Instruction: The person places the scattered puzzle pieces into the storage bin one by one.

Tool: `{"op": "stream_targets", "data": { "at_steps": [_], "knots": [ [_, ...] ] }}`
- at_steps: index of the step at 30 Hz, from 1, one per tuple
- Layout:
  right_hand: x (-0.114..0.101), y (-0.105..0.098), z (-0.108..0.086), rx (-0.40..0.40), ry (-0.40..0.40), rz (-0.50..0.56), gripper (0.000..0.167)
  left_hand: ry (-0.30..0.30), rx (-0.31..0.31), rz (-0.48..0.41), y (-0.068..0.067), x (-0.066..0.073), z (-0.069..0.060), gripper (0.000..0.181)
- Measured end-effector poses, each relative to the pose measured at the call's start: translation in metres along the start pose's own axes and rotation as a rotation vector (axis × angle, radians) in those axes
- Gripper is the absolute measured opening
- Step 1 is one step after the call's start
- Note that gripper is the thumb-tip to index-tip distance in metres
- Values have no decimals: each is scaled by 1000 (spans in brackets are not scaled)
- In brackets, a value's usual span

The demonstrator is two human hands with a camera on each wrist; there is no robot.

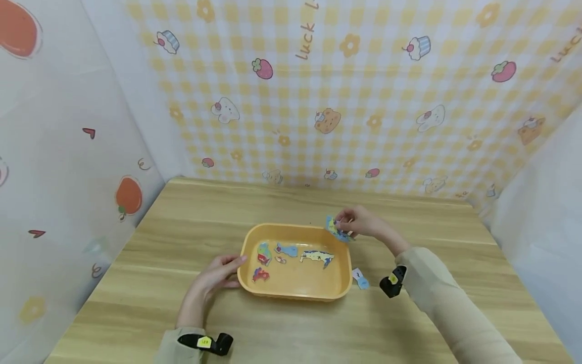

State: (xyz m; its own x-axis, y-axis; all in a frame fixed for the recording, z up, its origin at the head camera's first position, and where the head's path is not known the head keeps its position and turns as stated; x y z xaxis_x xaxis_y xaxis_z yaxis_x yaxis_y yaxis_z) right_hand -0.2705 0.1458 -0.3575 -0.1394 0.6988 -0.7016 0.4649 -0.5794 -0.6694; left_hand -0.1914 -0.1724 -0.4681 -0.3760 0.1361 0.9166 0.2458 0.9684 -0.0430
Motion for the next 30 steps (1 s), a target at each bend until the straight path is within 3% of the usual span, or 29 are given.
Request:
{"op": "stream_targets", "data": {
  "at_steps": [7,12,23,30],
  "knots": [
    [-17,20,4,-38,-7,8,23,-9,-19,2,0,1,3,64],
    [-26,32,6,-60,-61,20,21,-21,-15,0,0,1,2,65],
    [-28,43,11,-43,-93,-56,21,-49,-27,-2,-1,1,4,66],
    [-30,55,16,-97,-79,-73,19,-42,-60,8,-2,3,5,67]
  ]
}}
Point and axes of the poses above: each hand's wrist, its own z-axis towards the middle knuckle, its own y-axis out of the palm, x = y × z, the point moved 6 cm from there along z, towards the middle knuckle, and after that the axes turned 2 degrees about y, right-handed, at the moved point
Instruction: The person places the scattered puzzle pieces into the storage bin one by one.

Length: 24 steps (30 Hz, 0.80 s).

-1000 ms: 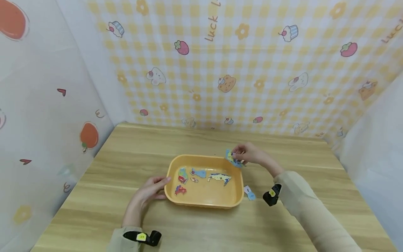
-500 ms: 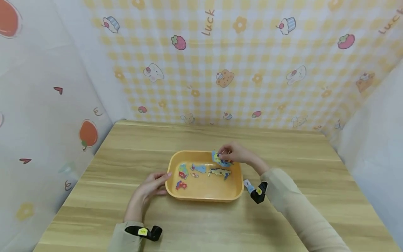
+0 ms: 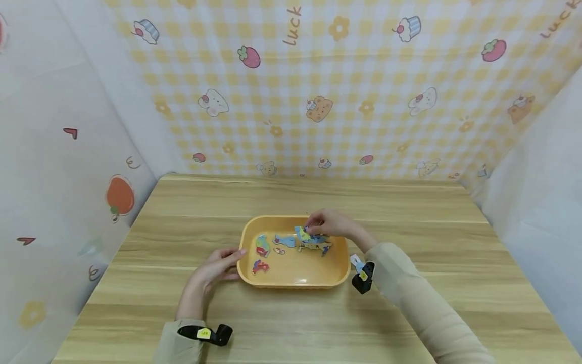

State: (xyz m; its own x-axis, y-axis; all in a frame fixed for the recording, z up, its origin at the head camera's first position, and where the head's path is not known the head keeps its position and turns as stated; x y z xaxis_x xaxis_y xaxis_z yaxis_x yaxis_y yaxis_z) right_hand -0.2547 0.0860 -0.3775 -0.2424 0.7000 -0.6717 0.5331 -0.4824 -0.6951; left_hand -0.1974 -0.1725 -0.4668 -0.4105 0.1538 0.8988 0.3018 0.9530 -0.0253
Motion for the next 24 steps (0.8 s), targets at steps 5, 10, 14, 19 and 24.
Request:
{"op": "stream_targets", "data": {
  "at_steps": [5,10,14,19,24],
  "knots": [
    [-9,13,9,-85,-59,-52,19,0,2,-14,-1,-1,-2,67],
    [-14,28,15,-171,-94,-80,17,13,-16,-16,0,0,-2,68],
    [-16,37,22,-205,-77,-102,11,15,-27,-9,0,2,-2,69],
    [-21,47,30,-239,-60,-154,8,15,-17,-7,-1,2,-2,68],
    [-24,56,36,-285,-29,-167,7,11,-14,-9,0,0,-3,67]
  ]
}}
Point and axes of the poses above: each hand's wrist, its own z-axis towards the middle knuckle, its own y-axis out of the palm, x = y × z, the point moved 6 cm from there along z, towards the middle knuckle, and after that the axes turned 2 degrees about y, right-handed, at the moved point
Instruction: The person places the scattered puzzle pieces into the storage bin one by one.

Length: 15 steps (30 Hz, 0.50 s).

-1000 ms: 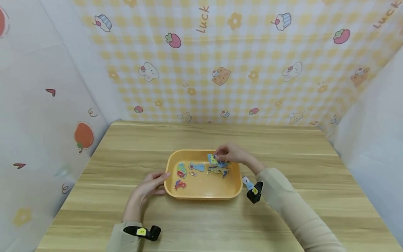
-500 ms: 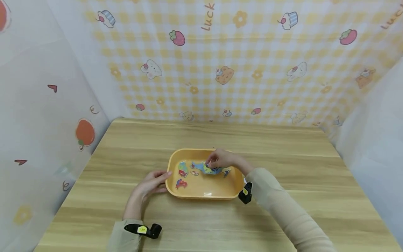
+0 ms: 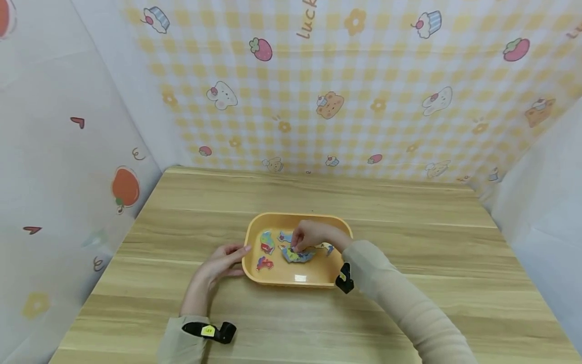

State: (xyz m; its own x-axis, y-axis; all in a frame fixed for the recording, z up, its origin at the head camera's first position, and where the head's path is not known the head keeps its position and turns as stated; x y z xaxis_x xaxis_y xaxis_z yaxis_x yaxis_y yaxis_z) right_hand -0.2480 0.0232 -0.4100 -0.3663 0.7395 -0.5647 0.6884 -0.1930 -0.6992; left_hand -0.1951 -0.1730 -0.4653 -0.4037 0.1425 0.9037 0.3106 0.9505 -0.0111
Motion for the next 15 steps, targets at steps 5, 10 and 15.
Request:
{"op": "stream_targets", "data": {
  "at_steps": [5,10,15],
  "knots": [
    [-4,5,5,-28,-4,1,8,1,5,-6,1,1,0,67],
    [-7,8,10,-35,34,5,8,-4,2,-9,1,0,1,68],
    [-9,11,13,-50,65,-22,7,-8,9,-1,0,0,1,67]
  ]
}}
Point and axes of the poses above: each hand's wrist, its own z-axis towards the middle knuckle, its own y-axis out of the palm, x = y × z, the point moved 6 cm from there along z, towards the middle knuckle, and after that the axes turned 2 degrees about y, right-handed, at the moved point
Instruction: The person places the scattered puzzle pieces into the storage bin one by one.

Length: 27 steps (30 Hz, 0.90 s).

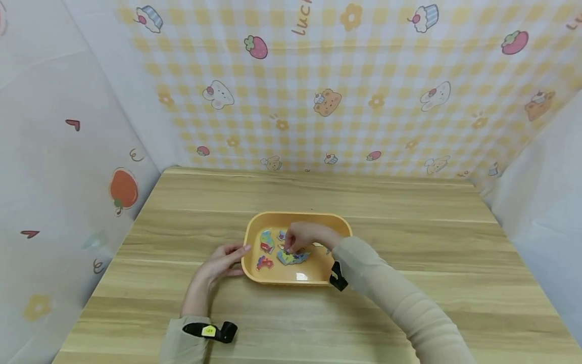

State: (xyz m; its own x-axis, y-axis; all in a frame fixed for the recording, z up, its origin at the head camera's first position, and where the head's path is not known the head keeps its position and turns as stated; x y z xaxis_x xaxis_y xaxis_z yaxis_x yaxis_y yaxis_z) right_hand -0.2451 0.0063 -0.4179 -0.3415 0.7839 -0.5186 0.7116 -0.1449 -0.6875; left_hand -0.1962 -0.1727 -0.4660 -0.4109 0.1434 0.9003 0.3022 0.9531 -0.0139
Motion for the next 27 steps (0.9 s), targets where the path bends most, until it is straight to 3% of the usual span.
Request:
{"op": "stream_targets", "data": {
  "at_steps": [9,18,27],
  "knots": [
    [-1,2,4,-33,67,-40,8,-7,11,-9,-2,-4,1,67],
    [-2,-5,0,-27,27,-85,13,3,6,-9,-1,-1,1,70],
    [12,-25,-27,52,-38,63,22,1,16,-5,0,-3,0,69]
  ]
}}
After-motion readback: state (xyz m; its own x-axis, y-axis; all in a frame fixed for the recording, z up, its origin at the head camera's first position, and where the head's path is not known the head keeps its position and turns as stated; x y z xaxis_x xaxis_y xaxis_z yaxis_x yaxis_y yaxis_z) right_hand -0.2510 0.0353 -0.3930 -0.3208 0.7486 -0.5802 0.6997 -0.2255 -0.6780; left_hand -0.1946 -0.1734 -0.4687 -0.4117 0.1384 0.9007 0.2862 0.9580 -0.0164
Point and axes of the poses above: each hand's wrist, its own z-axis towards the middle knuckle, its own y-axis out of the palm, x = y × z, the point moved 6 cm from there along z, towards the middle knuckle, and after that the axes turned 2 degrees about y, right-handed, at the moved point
